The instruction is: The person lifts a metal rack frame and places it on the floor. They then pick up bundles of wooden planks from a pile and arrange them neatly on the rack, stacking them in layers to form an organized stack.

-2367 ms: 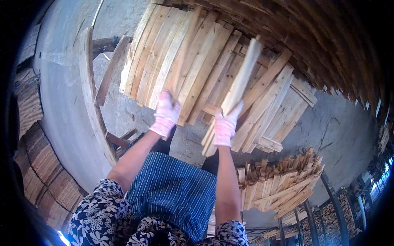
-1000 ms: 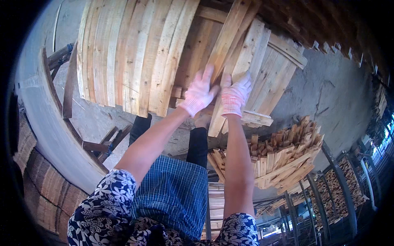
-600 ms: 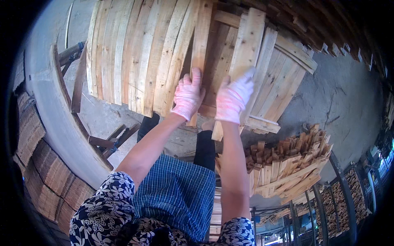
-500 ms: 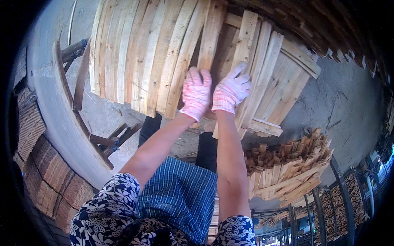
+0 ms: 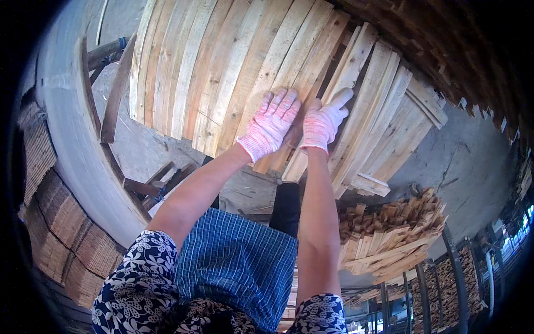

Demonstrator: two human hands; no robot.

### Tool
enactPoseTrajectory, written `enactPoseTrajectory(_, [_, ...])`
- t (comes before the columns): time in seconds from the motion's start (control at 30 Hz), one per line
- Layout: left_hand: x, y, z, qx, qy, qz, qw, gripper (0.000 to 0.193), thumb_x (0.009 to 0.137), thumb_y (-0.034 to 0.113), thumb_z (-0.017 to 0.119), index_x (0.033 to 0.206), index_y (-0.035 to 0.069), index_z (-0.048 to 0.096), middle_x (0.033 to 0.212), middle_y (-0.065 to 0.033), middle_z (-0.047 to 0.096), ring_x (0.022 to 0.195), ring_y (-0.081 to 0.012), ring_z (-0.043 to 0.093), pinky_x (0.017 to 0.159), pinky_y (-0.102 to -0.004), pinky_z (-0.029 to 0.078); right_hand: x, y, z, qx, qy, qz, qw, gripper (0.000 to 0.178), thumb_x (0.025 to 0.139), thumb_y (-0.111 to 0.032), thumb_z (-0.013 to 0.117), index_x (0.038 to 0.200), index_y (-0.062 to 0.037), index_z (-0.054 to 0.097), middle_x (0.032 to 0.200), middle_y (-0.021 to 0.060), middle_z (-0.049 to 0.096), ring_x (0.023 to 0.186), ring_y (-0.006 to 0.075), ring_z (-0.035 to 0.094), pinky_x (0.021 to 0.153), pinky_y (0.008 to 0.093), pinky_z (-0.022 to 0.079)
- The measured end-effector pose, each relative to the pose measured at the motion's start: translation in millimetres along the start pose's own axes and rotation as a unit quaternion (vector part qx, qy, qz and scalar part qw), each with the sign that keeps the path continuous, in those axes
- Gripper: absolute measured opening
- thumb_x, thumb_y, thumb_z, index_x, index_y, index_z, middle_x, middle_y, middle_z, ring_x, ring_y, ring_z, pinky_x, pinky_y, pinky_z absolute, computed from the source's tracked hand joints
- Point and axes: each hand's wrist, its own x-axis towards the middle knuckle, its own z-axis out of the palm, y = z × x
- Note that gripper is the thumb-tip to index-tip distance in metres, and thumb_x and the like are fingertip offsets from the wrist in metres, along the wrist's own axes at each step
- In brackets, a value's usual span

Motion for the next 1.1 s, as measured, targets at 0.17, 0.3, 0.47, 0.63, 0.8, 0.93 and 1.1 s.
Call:
enactPoseTrajectory(0.17, [-6.9,-17.7,-6.0,-0.081,0.06,0.038,0.994,0.062,0.084,0.026,0.067,0.141,0.006,0.05,0.15,-0.0191,0.045,0.14,-0.0388,0.042,0.116,-0.0526,0.032,19.5,41.1,5.7,0.121,-0.005,-0.185,0.975,0.091,0.094,-0.026,0.063,0.162,-0.0151,0.004,0.144,0.0355,0.037,0.125,0.052,0.048,0.107,0.0513,0.041])
enactPoseTrajectory(0.3, [-28.8,-60.3,-21.6,-0.035,0.037,0.071,0.996,0.054,0.083,0.026,0.068,0.133,0.007,0.056,0.143,-0.0177,0.05,0.135,-0.0366,0.047,0.113,-0.0508,0.036,1.7,7.8,3.8,-0.049,0.016,-0.081,0.995,0.086,0.095,-0.024,0.061,0.162,-0.0184,0.008,0.134,0.0345,0.044,0.115,0.0522,0.054,0.1,0.0527,0.046])
enactPoseTrajectory(0.47, [-48.5,-87.0,-31.1,-0.008,0.017,0.107,0.994,0.059,0.079,0.036,0.071,0.128,0.008,0.057,0.138,-0.0158,0.053,0.13,-0.0347,0.05,0.112,-0.0509,0.036,7.4,28.0,14.5,0.04,0.035,-0.141,0.989,0.078,0.096,-0.027,0.062,0.161,-0.0193,0.019,0.13,0.0313,0.045,0.114,0.0457,0.055,0.097,0.0483,0.047])
enactPoseTrajectory(0.63, [-46.0,-82.4,-29.2,-0.023,-0.004,0.097,0.995,0.072,0.075,0.049,0.074,0.131,0.007,0.055,0.14,-0.0165,0.052,0.131,-0.036,0.049,0.113,-0.0523,0.034,-4.7,19.8,25.5,0.072,0.003,-0.126,0.989,0.077,0.097,-0.028,0.063,0.162,-0.0192,0.021,0.136,0.0273,0.041,0.117,0.0396,0.053,0.102,0.0441,0.044])
enactPoseTrajectory(0.8, [-48.8,-82.9,-28.3,-0.009,-0.007,0.106,0.994,0.082,0.074,0.054,0.074,0.138,0.008,0.05,0.143,-0.0165,0.049,0.134,-0.0359,0.045,0.113,-0.0537,0.032,18.9,34.8,7.0,0.362,-0.172,-0.056,0.914,0.1,0.087,-0.021,0.078,0.162,-0.0148,0.013,0.149,0.0113,0.046,0.135,0.0262,0.045,0.112,0.0401,0.037])
enactPoseTrajectory(0.93, [-53.8,-86.1,-23.3,0.005,-0.013,0.105,0.994,0.084,0.076,0.057,0.073,0.141,0.009,0.048,0.146,-0.0162,0.047,0.137,-0.036,0.043,0.116,-0.0537,0.029,28.4,33.8,6.7,0.392,-0.226,0.042,0.891,0.099,0.08,-0.017,0.084,0.157,-0.005,0.023,0.141,0.0129,0.053,0.124,0.0236,0.053,0.108,0.036,0.041])
enactPoseTrajectory(1.1, [-52.9,-85.6,-22.4,0.025,-0.016,0.107,0.994,0.085,0.078,0.06,0.071,0.142,0.009,0.048,0.147,-0.0167,0.046,0.138,-0.0363,0.042,0.117,-0.054,0.026,40.1,41.0,6.9,0.379,-0.276,-0.004,0.883,0.078,0.081,-0.018,0.082,0.147,-0.0061,0.042,0.13,0.008,0.061,0.118,0.0203,0.058,0.103,0.0358,0.045])
